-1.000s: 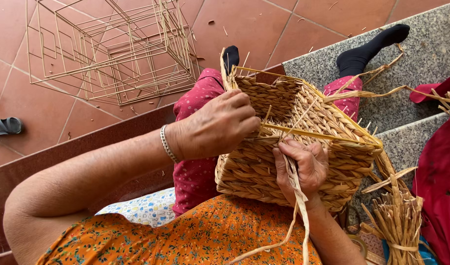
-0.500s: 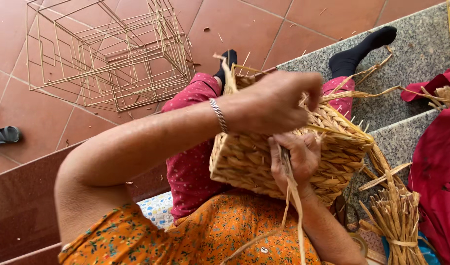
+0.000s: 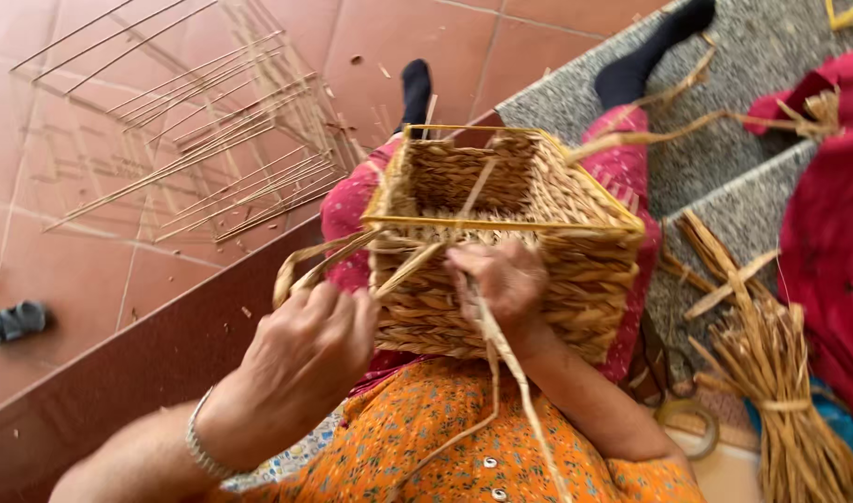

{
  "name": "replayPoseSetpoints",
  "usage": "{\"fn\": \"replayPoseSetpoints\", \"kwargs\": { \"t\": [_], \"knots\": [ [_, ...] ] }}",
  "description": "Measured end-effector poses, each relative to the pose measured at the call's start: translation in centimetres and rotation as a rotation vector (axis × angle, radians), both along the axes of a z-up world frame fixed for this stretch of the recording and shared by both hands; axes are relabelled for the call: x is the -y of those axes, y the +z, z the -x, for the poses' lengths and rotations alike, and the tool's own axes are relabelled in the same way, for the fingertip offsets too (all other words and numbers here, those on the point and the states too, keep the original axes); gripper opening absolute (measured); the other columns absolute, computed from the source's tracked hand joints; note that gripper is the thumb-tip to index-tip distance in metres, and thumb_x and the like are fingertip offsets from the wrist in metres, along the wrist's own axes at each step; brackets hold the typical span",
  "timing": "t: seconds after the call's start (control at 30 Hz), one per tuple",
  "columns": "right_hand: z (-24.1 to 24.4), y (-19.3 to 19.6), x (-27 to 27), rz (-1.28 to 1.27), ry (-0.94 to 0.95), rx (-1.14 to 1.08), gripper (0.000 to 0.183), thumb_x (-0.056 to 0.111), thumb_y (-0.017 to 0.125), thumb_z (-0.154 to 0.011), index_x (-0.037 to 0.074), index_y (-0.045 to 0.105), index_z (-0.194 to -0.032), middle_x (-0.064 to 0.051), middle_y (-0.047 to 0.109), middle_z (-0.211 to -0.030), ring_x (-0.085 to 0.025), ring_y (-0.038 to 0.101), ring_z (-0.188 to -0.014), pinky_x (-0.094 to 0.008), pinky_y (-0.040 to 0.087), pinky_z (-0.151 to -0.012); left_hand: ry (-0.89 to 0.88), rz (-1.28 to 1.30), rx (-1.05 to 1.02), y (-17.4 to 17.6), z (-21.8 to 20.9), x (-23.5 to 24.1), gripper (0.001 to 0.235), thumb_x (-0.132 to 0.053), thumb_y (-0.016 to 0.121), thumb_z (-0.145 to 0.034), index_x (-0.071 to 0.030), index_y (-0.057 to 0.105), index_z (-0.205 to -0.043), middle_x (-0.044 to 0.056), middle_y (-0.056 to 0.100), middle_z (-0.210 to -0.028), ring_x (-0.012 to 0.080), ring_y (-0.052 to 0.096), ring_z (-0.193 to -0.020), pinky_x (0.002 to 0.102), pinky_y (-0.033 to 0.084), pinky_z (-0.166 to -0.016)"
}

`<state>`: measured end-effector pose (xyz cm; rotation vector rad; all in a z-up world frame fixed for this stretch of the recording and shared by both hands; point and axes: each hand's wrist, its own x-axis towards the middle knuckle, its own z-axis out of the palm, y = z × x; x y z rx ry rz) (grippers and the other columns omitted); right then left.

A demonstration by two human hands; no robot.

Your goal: The person weaves a rectangular basket by hand, interlacing dried plant strips through a wire frame. They repeatedly pull and tuck the strips to build up the basket walls.

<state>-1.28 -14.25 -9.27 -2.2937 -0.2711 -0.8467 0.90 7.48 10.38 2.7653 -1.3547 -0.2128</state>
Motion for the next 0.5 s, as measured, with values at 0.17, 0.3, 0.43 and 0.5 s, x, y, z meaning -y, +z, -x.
{"fn": "replayPoseSetpoints", "kwargs": {
  "t": [0.17,0.3,0.43,0.5],
  "knots": [
    [0.5,0.8,-0.5,0.112,0.000,-0.053,0.006,0.015,0.062,-0.102,0.010,0.063,-0.106,-0.006,0.071,-0.107,-0.013,0.063,-0.078,-0.029,0.053,-0.065,-0.146,0.114,0.181,0.2,0.3,0.8,0.021,-0.009,0.062,-0.074,0.000,0.063,-0.093,0.012,0.064,-0.085,0.0281,0.066,-0.085,0.046,0.055,-0.082],
    [1.3,2.4,1.4,0.134,0.048,-0.080,0.009,0.006,0.063,-0.101,0.007,0.063,-0.111,-0.010,0.069,-0.115,-0.014,0.062,-0.078,-0.028,0.052,-0.064,-0.160,0.206,0.196,1.6,-0.4,3.1,0.024,-0.011,0.064,-0.075,0.000,0.064,-0.096,0.012,0.065,-0.089,0.0288,0.066,-0.088,0.046,0.055,-0.084],
    [3.8,4.3,4.7,0.039,0.175,-0.085,0.016,-0.002,0.064,-0.101,0.004,0.064,-0.115,-0.015,0.068,-0.123,-0.015,0.062,-0.079,-0.027,0.052,-0.063,-0.107,0.247,0.209,1.0,-1.0,5.9,0.027,-0.012,0.066,-0.075,0.000,0.064,-0.099,0.013,0.066,-0.093,0.0294,0.066,-0.091,0.046,0.054,-0.086],
    [6.2,4.7,8.1,-0.059,0.153,-0.029,0.020,-0.006,0.065,-0.100,0.003,0.064,-0.118,-0.017,0.067,-0.128,-0.016,0.061,-0.079,-0.027,0.052,-0.063,-0.087,0.250,0.203,0.9,-0.7,6.1,0.028,-0.013,0.067,-0.075,0.000,0.064,-0.100,0.013,0.066,-0.095,0.0297,0.066,-0.093,0.046,0.054,-0.087]
  ]
}}
